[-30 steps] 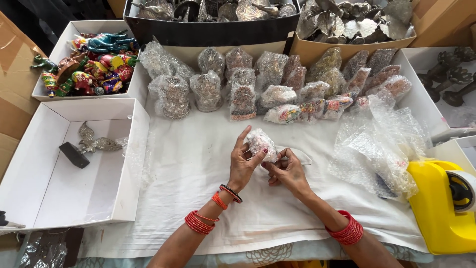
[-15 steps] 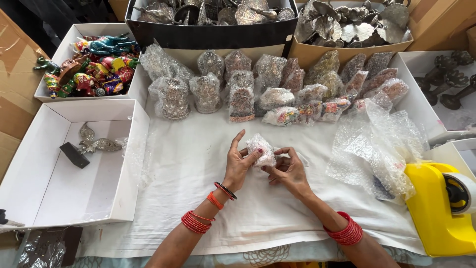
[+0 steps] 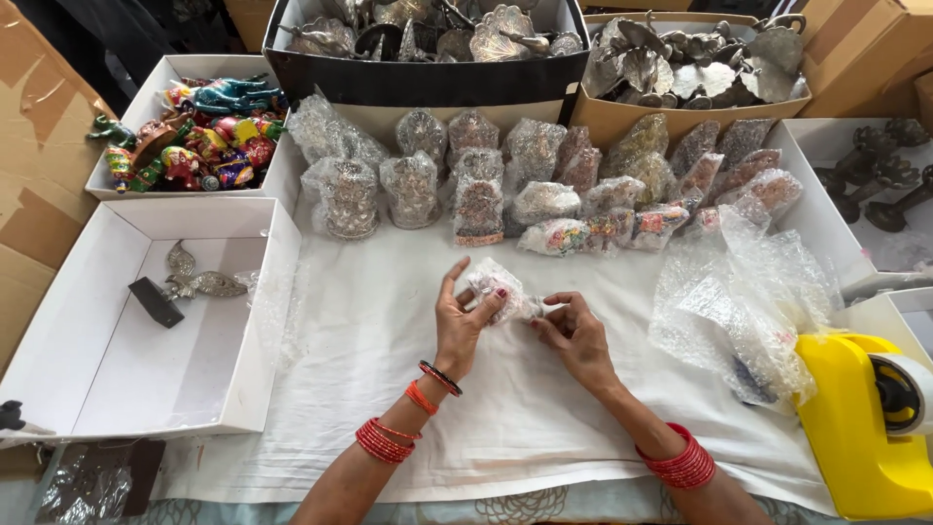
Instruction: Unwrapping small metal idols from bubble wrap and cleaning them with a white cloth.
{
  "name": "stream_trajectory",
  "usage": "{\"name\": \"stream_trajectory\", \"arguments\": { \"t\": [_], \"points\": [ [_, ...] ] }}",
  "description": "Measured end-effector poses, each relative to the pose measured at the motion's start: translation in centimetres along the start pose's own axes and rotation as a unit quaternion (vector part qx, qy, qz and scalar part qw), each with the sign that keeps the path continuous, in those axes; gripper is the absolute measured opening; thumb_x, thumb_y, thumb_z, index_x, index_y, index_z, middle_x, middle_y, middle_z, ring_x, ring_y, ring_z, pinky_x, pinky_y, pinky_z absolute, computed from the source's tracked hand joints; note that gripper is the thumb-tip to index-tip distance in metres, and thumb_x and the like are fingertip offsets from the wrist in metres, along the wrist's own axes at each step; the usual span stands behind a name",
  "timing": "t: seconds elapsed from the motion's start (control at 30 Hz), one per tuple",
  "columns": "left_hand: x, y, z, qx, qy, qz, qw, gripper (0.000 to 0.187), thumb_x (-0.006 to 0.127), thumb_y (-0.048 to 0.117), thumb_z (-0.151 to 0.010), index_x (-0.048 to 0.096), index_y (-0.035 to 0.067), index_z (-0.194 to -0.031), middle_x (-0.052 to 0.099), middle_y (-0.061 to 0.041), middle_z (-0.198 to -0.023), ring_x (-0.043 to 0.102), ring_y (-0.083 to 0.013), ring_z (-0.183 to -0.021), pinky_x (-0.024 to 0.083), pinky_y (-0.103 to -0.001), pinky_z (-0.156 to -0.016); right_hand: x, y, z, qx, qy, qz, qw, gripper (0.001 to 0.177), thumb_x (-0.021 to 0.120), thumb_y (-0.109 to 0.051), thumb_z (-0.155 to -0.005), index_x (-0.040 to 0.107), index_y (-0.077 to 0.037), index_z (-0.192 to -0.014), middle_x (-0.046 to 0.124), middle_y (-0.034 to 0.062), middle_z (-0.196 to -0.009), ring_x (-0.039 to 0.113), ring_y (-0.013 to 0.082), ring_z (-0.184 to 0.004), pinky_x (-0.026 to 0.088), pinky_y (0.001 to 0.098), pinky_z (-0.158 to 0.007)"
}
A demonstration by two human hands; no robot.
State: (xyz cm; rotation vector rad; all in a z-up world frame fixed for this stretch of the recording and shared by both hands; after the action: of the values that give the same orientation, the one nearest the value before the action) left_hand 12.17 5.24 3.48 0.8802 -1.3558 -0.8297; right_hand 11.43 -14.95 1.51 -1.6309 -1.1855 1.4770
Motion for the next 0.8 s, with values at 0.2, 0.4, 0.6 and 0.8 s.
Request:
{"name": "stream_trajectory", "arguments": {
  "t": [0.2, 0.4, 0.6, 0.8],
  "points": [
    [-0.7, 1.8, -0.4, 0.214, -0.003, -0.244, 0.946, 0.081, 0.080, 0.004, -0.087, 0.036, 0.010, -0.155, 0.076, -0.014, -0.117, 0.076, -0.0194, -0.105, 0.066, -0.030, -0.090, 0.1, 0.6, 0.1, 0.071, 0.005, -0.099, 0.993, 0.025, 0.063, -0.013, -0.097, 0.056, -0.002, -0.119, 0.072, 0.0095, -0.095, 0.072, 0.0156, -0.078, 0.066, 0.0302, -0.065],
    [-0.3, 1.8, 0.3, 0.228, 0.021, -0.453, 0.861, 0.082, 0.084, 0.023, -0.084, 0.040, 0.017, -0.153, 0.075, -0.007, -0.122, 0.078, -0.0181, -0.087, 0.064, -0.030, -0.071, 0.4, 0.4, 0.2, 0.072, -0.006, -0.103, 0.992, 0.024, 0.061, -0.014, -0.098, 0.056, -0.002, -0.119, 0.071, 0.0082, -0.097, 0.072, 0.0145, -0.082, 0.067, 0.0291, -0.067],
    [0.4, 2.2, -0.4, 0.151, -0.025, -0.566, 0.810, 0.125, 0.091, 0.065, -0.058, 0.029, 0.019, -0.156, 0.046, -0.008, -0.132, 0.067, -0.0205, -0.101, 0.065, -0.031, -0.075, 0.4, 0.5, 0.2, 0.063, -0.003, -0.120, 0.991, 0.025, 0.063, -0.014, -0.098, 0.057, -0.002, -0.119, 0.072, 0.0098, -0.096, 0.071, 0.0149, -0.081, 0.064, 0.0291, -0.064],
    [-1.7, 0.1, -2.5, 0.060, -0.314, -0.504, 0.803, 0.126, 0.099, 0.047, -0.060, 0.026, 0.018, -0.159, 0.027, -0.012, -0.164, 0.026, -0.0363, -0.152, 0.031, -0.061, -0.119, 0.5, 0.5, 0.1, 0.082, -0.017, -0.122, 0.989, 0.024, 0.062, -0.016, -0.099, 0.057, -0.004, -0.119, 0.072, 0.0077, -0.097, 0.071, 0.0139, -0.081, 0.064, 0.0284, -0.066]
  ]
}}
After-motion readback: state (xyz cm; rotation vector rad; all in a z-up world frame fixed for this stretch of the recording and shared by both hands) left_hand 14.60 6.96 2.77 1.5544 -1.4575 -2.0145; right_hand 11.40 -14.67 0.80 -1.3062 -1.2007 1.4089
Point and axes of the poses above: each hand's wrist, its own z-axis away from the middle knuckle, its own x-axis out of the palm, y = z × x, the point moved 8 cm from there along -z, towards the middle knuckle
